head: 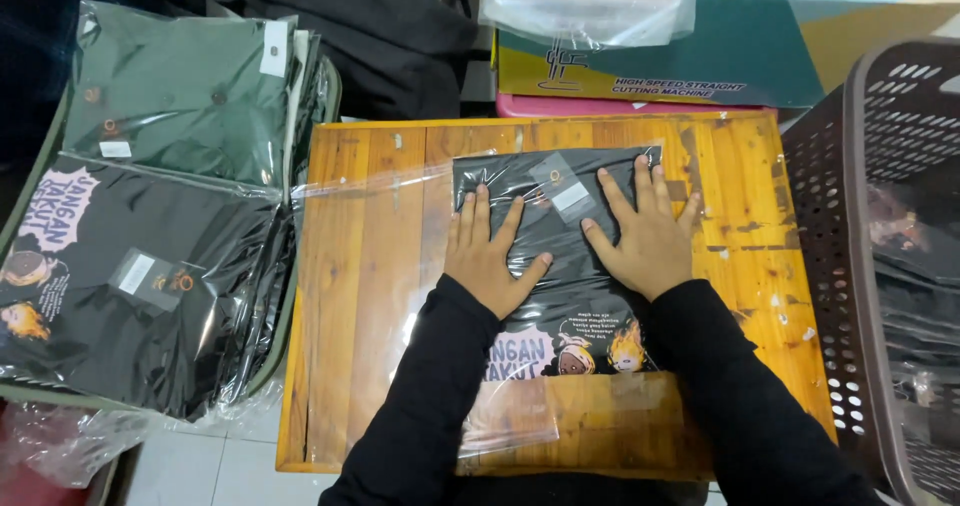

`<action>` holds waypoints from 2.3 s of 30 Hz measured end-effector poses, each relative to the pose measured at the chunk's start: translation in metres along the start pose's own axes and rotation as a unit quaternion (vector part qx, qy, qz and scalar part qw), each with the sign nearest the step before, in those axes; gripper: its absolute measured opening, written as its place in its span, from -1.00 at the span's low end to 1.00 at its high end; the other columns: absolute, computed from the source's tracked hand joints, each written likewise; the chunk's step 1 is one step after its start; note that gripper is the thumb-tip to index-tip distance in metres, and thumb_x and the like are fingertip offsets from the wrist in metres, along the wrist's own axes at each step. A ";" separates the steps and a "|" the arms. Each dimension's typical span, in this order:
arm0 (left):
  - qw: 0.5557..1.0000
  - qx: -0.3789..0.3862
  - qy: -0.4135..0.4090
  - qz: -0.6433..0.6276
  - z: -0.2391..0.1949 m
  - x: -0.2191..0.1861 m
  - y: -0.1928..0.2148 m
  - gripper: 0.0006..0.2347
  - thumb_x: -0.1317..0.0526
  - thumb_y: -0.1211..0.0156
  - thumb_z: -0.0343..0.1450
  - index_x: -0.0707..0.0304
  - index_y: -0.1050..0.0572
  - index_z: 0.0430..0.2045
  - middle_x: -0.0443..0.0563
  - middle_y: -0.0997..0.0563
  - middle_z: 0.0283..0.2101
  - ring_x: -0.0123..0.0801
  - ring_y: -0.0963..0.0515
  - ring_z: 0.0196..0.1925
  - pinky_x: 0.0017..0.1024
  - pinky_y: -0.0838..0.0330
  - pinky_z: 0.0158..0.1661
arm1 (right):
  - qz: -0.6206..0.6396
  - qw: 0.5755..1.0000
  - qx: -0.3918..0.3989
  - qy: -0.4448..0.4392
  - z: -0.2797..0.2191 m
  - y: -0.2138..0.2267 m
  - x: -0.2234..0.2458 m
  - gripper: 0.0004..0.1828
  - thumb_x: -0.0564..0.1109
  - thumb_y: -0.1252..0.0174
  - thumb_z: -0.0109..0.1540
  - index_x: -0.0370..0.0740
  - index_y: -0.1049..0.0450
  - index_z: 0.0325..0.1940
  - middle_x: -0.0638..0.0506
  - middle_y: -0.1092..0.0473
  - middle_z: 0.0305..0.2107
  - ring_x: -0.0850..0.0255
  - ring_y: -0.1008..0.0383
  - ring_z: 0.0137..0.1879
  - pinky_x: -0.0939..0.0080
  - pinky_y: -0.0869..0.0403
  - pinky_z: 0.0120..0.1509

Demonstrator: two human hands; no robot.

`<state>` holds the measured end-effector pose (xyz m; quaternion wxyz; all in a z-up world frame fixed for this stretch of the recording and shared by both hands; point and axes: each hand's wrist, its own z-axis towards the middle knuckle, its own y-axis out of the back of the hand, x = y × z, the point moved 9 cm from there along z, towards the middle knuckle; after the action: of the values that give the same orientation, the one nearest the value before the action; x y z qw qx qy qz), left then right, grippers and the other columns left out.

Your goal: A person is folding a black t-shirt on a wooden table and preparing it to be placed into a plastic bag.

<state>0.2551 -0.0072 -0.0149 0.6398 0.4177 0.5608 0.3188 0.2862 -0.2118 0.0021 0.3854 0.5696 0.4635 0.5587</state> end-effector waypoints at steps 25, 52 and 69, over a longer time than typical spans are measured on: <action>0.921 -0.384 -0.065 -0.029 -0.013 0.057 0.036 -0.56 0.07 -0.13 0.44 0.34 -0.47 0.18 0.27 -0.51 0.16 0.15 -0.49 0.22 -0.03 -0.28 0.23 | 0.078 0.908 -0.364 0.194 -0.046 0.048 0.003 -0.57 -0.05 -0.09 0.34 -0.26 -0.50 0.25 -0.27 -0.34 0.30 -0.22 -0.16 0.54 -0.28 0.01 0.58; 0.715 0.059 -0.234 -0.657 -0.050 -0.091 0.142 -0.47 0.12 0.12 0.65 0.08 0.14 0.53 0.34 -0.41 0.33 -0.03 -0.47 0.38 0.03 -0.39 0.41 | 0.401 0.859 -0.313 -0.061 -0.151 -0.003 -0.044 0.22 -0.35 -0.42 -0.52 -0.37 -0.40 0.30 -0.02 -0.49 -0.11 0.24 -0.47 -0.12 0.29 -0.52 -0.22; 0.956 -0.026 -0.291 -0.021 -0.096 -0.087 -0.015 -0.33 -0.25 0.03 0.49 -0.04 -0.03 0.49 0.47 0.00 0.54 0.43 0.06 0.58 0.27 0.04 0.44 | 0.137 0.898 -0.391 0.151 -0.179 0.086 -0.021 -0.46 -0.09 0.12 0.46 -0.56 -0.05 0.39 -0.47 -0.11 0.24 -0.40 -0.01 0.51 -0.43 0.12 0.71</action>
<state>0.1447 -0.0731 0.0084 0.7922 0.4639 0.3511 0.1843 0.1177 -0.2698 0.0929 0.4223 0.3396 0.1780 0.8214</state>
